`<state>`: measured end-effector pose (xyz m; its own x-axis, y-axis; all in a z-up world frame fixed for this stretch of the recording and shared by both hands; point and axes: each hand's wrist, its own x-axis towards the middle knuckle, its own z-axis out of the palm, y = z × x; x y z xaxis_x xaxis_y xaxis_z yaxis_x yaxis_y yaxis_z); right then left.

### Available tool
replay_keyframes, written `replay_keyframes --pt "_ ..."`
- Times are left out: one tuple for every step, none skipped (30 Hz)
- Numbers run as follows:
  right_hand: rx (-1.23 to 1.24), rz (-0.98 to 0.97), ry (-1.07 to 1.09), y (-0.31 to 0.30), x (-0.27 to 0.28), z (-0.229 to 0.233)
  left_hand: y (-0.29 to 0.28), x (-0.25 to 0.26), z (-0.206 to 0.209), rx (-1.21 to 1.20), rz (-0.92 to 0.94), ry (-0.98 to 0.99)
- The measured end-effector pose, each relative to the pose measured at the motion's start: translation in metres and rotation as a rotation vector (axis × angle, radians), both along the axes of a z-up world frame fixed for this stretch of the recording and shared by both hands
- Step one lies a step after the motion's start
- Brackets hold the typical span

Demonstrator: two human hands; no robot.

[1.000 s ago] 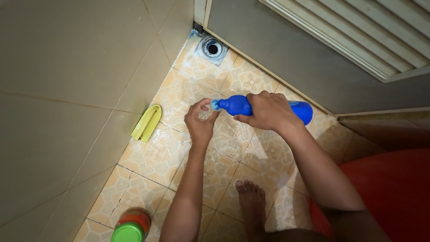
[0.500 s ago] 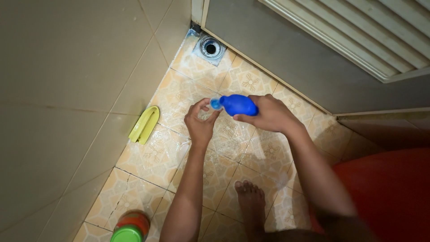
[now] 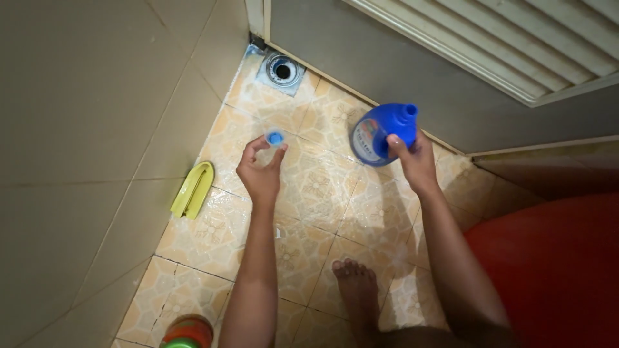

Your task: Scrubbing bathroom floor tiles and cleaning the floor drain area using a brush, sponge, and cleaning solution.

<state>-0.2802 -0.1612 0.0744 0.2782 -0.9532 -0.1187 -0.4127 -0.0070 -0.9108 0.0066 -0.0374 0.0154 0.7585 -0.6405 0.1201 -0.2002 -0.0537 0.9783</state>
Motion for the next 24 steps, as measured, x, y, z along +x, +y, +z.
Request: replay_keyframes --pt "-0.026 -0.061 -0.027 0.0 -0.003 -0.004 -0.002 0.002 0.002 0.025 0.013 -0.052" --pt "-0.028 -0.062 -0.031 0.0 -0.009 -0.008 -0.004 0.002 -0.003 0.023 0.012 -0.056" --pt "-0.035 -0.078 -0.082 0.0 -0.013 -0.012 -0.006 0.002 -0.007 -0.006 0.015 0.034" --pt "-0.042 -0.093 -0.131 -0.001 -0.017 -0.016 -0.008 0.003 -0.011 -0.035 0.019 0.125" --pt "-0.044 -0.092 -0.133 0.001 -0.018 -0.015 -0.008 0.003 -0.017 -0.038 0.019 0.123" --pt "-0.046 -0.086 -0.168 0.001 -0.018 -0.016 -0.009 0.003 -0.023 -0.034 0.032 0.191" --pt "-0.047 -0.079 -0.203 0.001 -0.018 -0.016 -0.01 0.004 -0.03 -0.03 0.045 0.26" --pt "-0.046 -0.081 -0.207 0.001 -0.02 -0.02 -0.013 0.005 -0.032 -0.028 0.043 0.256" --pt "-0.053 -0.076 -0.22 -0.001 -0.022 -0.024 -0.015 0.006 -0.034 -0.052 0.035 0.262" --pt "-0.059 -0.075 -0.228 0.0 -0.027 -0.028 -0.017 0.005 -0.036 -0.073 0.025 0.272" --pt "-0.055 -0.081 -0.228 0.001 -0.027 -0.026 -0.022 0.007 -0.038 -0.068 0.02 0.272" --pt "-0.055 -0.078 -0.219 0.001 -0.027 -0.025 -0.027 0.01 -0.041 0.059 0.083 0.292" --pt "-0.055 -0.075 -0.21 0.001 -0.026 -0.024 -0.033 0.013 -0.043 0.187 0.145 0.31" --pt "-0.058 -0.076 -0.211 0.001 -0.027 -0.024 -0.049 0.024 -0.08 0.185 0.143 0.31" --pt "-0.049 -0.075 -0.199 0.002 -0.027 -0.023 -0.066 0.036 -0.116 -0.126 0.112 0.499" --pt "-0.045 -0.072 -0.189 -0.001 -0.027 -0.023 -0.088 0.048 -0.153 -0.447 0.075 0.681" --pt "-0.054 -0.072 -0.191 -0.008 -0.027 -0.023 -0.123 0.064 -0.134 -0.455 0.072 0.68" --pt "-0.05 -0.072 -0.174 -0.011 -0.027 -0.024 -0.152 0.08 -0.115 -0.121 0.182 0.134" --pt "-0.046 -0.072 -0.157 -0.012 -0.026 -0.026 -0.181 0.096 -0.097 0.216 0.281 -0.412" --pt "-0.026 -0.081 -0.152 -0.004 -0.032 -0.031 -0.183 0.096 -0.083 0.235 0.269 -0.412" --pt "-0.007 -0.077 -0.135 0.004 -0.038 -0.035 -0.186 0.094 -0.069 0.189 0.247 -0.215" --pt "-0.016 -0.069 -0.122 -0.001 -0.042 -0.038 -0.205 0.095 -0.051 0.116 0.227 -0.016" --pt "-0.024 -0.076 -0.122 -0.001 -0.043 -0.035 -0.195 0.089 -0.052 0.108 0.22 -0.015" --pt "-0.024 -0.068 -0.137 -0.008 -0.04 -0.033 -0.19 0.086 -0.051 0.289 0.244 -0.104"
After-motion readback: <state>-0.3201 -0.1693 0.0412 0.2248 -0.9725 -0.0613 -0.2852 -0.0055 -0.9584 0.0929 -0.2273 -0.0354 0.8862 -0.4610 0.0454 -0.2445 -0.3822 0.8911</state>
